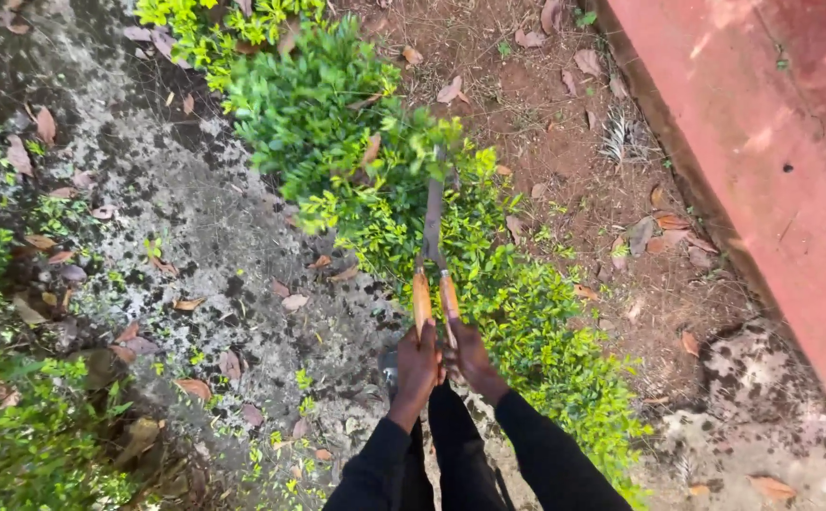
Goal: Trimming a small hedge along a stone wall using manual hedge shears
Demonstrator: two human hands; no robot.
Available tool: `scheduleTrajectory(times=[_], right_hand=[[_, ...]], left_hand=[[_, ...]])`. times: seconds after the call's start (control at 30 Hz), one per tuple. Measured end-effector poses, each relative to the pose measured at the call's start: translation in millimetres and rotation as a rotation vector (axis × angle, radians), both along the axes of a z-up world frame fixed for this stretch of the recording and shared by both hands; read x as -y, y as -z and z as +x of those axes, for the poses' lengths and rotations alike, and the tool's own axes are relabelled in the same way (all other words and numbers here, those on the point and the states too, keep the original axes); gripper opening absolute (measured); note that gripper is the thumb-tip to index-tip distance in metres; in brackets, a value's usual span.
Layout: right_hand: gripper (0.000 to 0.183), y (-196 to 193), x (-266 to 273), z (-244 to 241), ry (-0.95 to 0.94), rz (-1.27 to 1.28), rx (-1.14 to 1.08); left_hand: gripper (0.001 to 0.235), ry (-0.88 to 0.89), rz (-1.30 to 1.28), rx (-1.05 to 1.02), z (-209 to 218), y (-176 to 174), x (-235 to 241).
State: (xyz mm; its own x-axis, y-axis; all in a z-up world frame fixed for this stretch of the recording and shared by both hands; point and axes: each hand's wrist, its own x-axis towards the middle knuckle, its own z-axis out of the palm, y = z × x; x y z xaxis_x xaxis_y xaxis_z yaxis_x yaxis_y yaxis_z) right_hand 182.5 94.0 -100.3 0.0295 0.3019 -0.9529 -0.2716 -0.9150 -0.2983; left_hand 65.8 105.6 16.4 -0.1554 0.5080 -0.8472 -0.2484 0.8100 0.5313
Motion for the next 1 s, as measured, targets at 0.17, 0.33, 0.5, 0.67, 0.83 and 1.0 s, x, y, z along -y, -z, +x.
scheduleTrajectory(times=[0.17,0.33,0.5,0.67,0.83,1.0], right_hand=[[0.042,-11,12,74,-0.061,-0.133,-0.063],[0.040,-37,-34,98,-0.287,0.156,0.028],[0.048,-49,-61,10,-0.148,0.222,-0.052],[0.063,-101,-50,2,-0.194,0.182,-0.001],[0.049,-52,-51,68,-0.059,0.120,-0.068],[0.098,27,-50,83,-0.371,0.016,0.050]], left_hand=[[0.044,0.102,-0.058,-0.091,-63,-20,21],[0.040,0.227,-0.067,-0.164,-103,26,0],[0.047,0.023,0.037,0.037,-21,11,-45],[0.043,-0.058,0.022,0.039,-15,-32,-33],[0.041,0.108,-0.001,-0.057,-88,-8,-33],[0.047,0.168,0.072,-0.049,-96,17,-55]])
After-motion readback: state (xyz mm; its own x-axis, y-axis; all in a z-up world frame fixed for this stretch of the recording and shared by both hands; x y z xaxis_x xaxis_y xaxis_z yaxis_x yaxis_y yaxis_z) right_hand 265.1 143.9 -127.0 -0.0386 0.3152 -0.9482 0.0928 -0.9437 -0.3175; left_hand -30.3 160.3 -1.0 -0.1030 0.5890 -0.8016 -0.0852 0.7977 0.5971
